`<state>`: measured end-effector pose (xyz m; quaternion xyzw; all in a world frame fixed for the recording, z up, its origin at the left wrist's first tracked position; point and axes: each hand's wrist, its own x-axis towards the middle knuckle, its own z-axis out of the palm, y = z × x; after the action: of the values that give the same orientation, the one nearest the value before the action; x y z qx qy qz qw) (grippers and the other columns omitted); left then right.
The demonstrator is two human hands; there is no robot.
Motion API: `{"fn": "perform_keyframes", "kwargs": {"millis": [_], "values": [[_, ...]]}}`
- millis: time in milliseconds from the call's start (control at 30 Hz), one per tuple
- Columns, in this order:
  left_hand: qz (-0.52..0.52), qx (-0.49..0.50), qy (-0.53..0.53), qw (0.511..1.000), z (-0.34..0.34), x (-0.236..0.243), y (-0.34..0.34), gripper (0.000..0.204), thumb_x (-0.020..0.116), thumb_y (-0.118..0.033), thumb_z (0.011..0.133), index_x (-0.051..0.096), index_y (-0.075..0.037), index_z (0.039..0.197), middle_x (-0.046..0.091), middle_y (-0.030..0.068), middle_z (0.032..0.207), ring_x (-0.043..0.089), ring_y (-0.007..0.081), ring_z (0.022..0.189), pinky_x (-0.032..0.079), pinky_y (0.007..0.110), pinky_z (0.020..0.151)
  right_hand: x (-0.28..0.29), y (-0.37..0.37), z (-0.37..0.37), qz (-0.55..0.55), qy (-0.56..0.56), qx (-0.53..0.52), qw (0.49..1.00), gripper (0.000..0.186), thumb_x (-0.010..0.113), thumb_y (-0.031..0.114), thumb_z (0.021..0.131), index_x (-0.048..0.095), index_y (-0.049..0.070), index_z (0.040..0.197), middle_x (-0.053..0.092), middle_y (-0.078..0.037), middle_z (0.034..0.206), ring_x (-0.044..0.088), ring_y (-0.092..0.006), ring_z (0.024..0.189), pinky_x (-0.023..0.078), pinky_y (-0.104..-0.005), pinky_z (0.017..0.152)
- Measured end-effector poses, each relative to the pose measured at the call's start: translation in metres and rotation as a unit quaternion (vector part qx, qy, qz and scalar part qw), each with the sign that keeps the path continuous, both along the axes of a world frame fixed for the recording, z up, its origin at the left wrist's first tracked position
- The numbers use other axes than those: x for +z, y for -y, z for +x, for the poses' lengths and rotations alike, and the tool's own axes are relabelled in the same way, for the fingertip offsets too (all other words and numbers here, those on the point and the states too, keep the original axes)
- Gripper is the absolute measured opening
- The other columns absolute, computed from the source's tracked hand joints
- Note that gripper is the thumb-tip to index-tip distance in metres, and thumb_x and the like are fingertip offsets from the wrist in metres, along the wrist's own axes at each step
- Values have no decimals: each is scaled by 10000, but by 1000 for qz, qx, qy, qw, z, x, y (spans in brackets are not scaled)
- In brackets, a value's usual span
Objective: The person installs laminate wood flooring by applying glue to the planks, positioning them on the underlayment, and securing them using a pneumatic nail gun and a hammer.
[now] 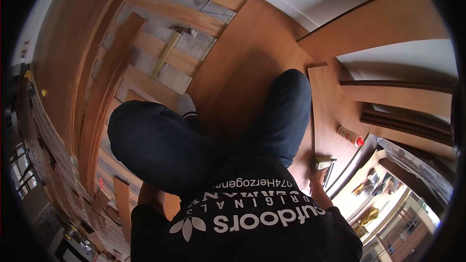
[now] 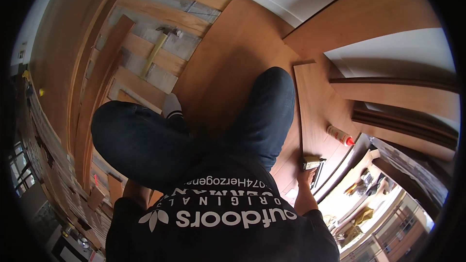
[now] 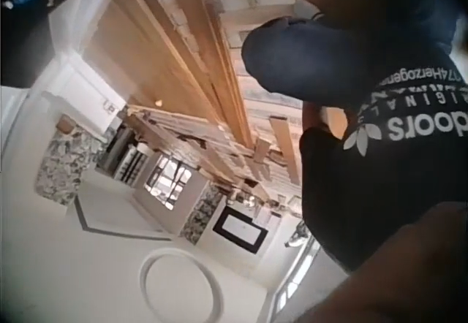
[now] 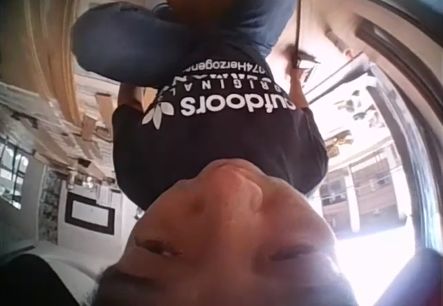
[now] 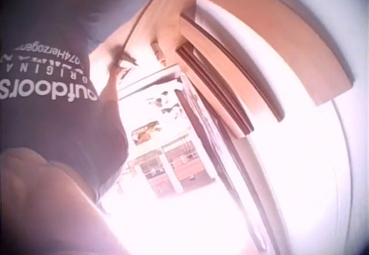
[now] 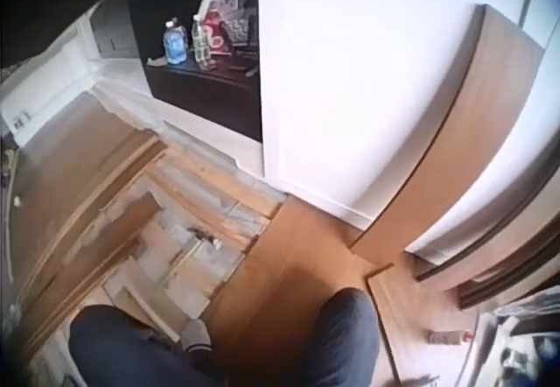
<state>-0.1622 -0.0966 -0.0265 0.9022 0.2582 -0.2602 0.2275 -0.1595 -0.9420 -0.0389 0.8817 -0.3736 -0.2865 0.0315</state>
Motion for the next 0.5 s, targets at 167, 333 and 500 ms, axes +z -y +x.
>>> {"fn": "perform_keyframes", "kwargs": {"millis": [167, 333, 500], "values": [[-7, 14, 15, 1000, -10, -7, -6, 330, 640, -168, 933, 619, -53, 1241, 610, 174, 1267, 667, 405, 1050, 551, 466, 896, 14, 0, 11, 74, -16, 76, 994, 1068, 734, 421, 864, 73, -24, 1575, 566, -339, 1362, 579, -484, 1258, 476, -528, 1050], [-28, -3, 62, 998, 15, -14, -13, 324, 639, -167, 935, 622, -54, 1238, 615, 176, 1263, 666, 407, 1049, 548, 465, 900, 32, -9, 36, 57, -81, 25, 995, 778, 615, 411, 941, 269, -122, 1392, 557, -402, 1325, 569, -520, 1255, 454, -548, 1053], [-70, -81, 181, 978, 99, -15, -19, 318, 637, -167, 937, 624, -56, 1235, 619, 177, 1259, 665, 408, 1048, 544, 464, 903, 80, -38, 102, 210, -69, -31, 975, 522, 651, 362, 941, 541, -113, 1129, 695, -185, 845, 682, -290, 673, 577, -423, 656]]}}
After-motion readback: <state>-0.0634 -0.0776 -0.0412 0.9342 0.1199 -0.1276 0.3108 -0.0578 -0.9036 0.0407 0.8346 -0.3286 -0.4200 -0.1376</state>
